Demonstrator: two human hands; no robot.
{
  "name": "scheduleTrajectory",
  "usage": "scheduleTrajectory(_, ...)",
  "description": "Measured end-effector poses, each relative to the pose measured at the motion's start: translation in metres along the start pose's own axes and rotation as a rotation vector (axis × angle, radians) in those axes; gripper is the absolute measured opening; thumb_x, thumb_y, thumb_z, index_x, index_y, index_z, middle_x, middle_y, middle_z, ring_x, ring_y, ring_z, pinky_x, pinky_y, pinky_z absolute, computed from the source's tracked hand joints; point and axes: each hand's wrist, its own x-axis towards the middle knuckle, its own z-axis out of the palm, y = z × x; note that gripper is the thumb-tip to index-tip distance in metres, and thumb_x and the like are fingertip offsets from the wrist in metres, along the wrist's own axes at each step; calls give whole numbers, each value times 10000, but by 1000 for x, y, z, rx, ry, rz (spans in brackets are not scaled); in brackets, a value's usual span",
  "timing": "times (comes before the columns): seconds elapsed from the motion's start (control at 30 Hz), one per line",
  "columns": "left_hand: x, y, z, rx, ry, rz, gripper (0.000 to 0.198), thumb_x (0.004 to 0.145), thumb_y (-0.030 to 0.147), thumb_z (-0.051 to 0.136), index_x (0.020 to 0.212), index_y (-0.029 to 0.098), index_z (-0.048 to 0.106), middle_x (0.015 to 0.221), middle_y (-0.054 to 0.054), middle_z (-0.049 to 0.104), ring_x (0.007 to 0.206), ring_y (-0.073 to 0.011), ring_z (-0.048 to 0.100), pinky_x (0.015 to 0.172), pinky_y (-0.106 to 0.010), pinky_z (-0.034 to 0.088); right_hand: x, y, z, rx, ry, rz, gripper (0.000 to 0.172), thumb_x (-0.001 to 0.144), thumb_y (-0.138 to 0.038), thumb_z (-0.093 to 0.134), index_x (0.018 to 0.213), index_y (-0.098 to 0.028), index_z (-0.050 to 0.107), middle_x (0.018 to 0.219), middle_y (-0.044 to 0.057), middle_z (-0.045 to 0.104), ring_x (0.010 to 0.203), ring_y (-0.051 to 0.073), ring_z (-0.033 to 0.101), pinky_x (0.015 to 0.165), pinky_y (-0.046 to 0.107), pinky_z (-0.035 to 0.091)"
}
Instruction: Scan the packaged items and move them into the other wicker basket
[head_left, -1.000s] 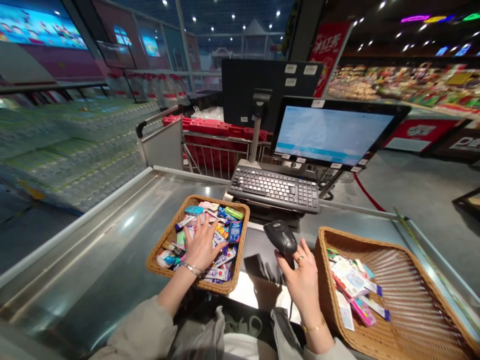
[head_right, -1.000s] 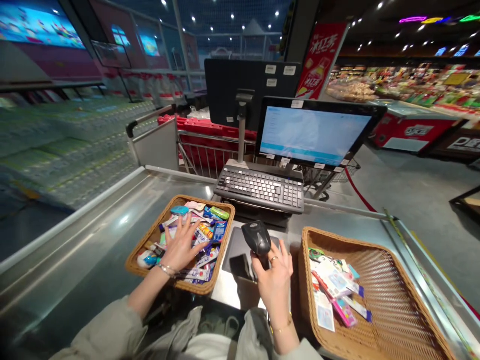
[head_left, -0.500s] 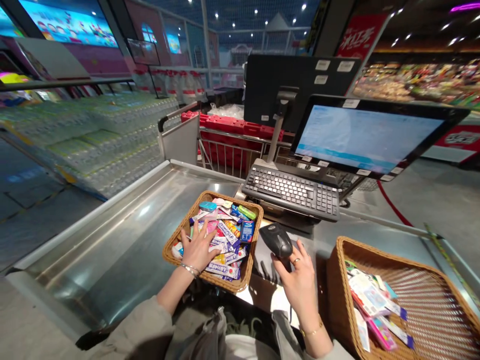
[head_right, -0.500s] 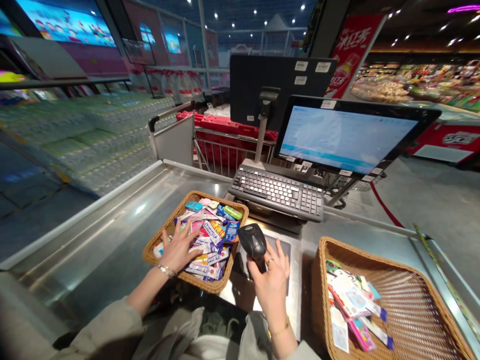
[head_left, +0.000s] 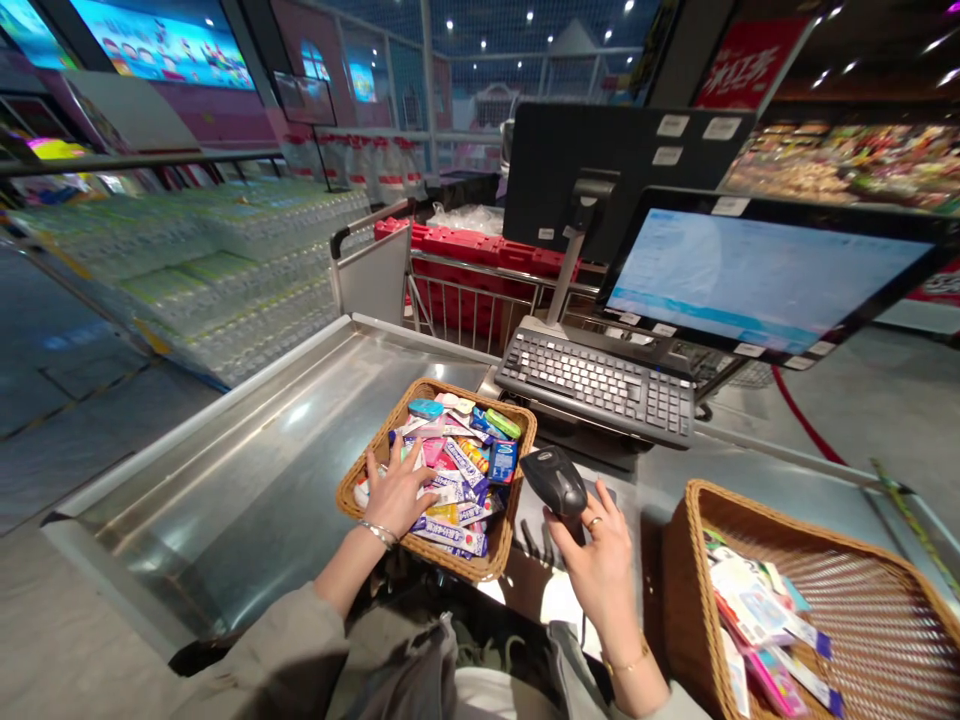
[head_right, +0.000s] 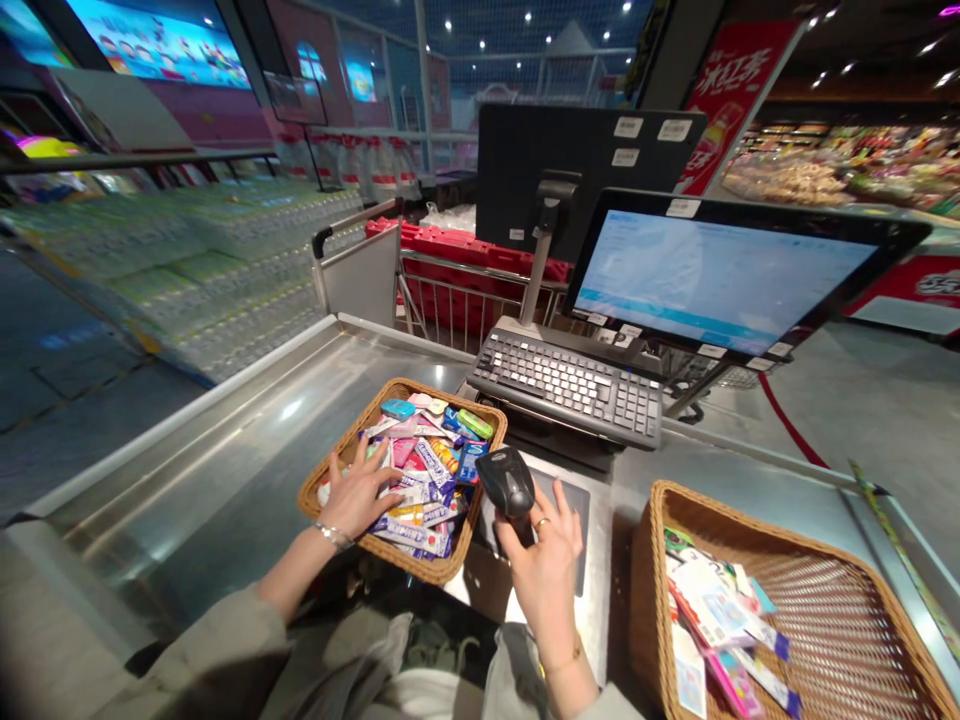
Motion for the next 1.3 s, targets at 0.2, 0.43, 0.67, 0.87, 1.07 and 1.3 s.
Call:
scheduleTrajectory(0.2, 0, -21, -6, 38, 61, -115, 293, 894, 361, 536, 1147, 311, 676, 1541, -77, 381, 1468, -392, 180, 1086, -769, 83, 1, 1, 0, 9, -11, 15, 362, 780, -506, 621, 972, -223, 739, 1216, 95, 673, 1378, 344, 370, 1102, 593, 285)
scheduleTrajectory(0.43, -11, -38, -3, 56, 129, -129, 345, 887, 481, 526, 1105, 278, 699, 1524, -115, 401, 1447, -421, 225, 1073, -777, 114, 3, 0, 2, 13, -9, 10, 352, 780, -504, 611, 954, -226, 739, 1186, 90, 686, 1370, 346, 383, 1104, 592, 283)
scheduleTrajectory(0.67, 19, -64, -18, 101, 194, 78, 349, 838, 242, 634, 1173, 336, 663, 1559, -74, 348, 1473, -392, 142, 1127, -722, 47, 4, -1, 4, 11, -25, -7, 347, 795, -499, 594, 955, -223, 732, 1202, 98, 678, 1377, 345, 377, 1099, 589, 286)
scheduleTrajectory(0.87, 64, -80, -22, 194, -52, 473, 374, 719, 193, 775, 1039, 370, 697, 1570, -15, 337, 1484, -375, 109, 1083, -739, -79, 2, 0, 4, 4, -24, -21, 353, 804, -496, 591, 969, -217, 731, 1204, 107, 676, 1378, 344, 375, 1093, 585, 295)
scheduleTrajectory(1.07, 96, -81, -17, 202, -179, 612, 428, 606, 193, 846, 969, 381, 720, 1573, 14, 333, 1485, -391, 40, 1054, -740, -136, 0, 3, 3, -17, -1, -8, 348, 799, -492, 600, 967, -218, 734, 1229, 107, 665, 1374, 341, 379, 1096, 583, 295)
scheduleTrajectory(1.3, 98, -85, -21, 198, -221, 679, 129, 688, 291, 787, 789, 276, 709, 1580, 28, 321, 1493, -361, 5, 1060, -704, -182, -1, 7, 1, -21, 28, 4, 376, 795, -516, 597, 978, -217, 733, 1231, 101, 666, 1375, 338, 375, 1103, 591, 282)
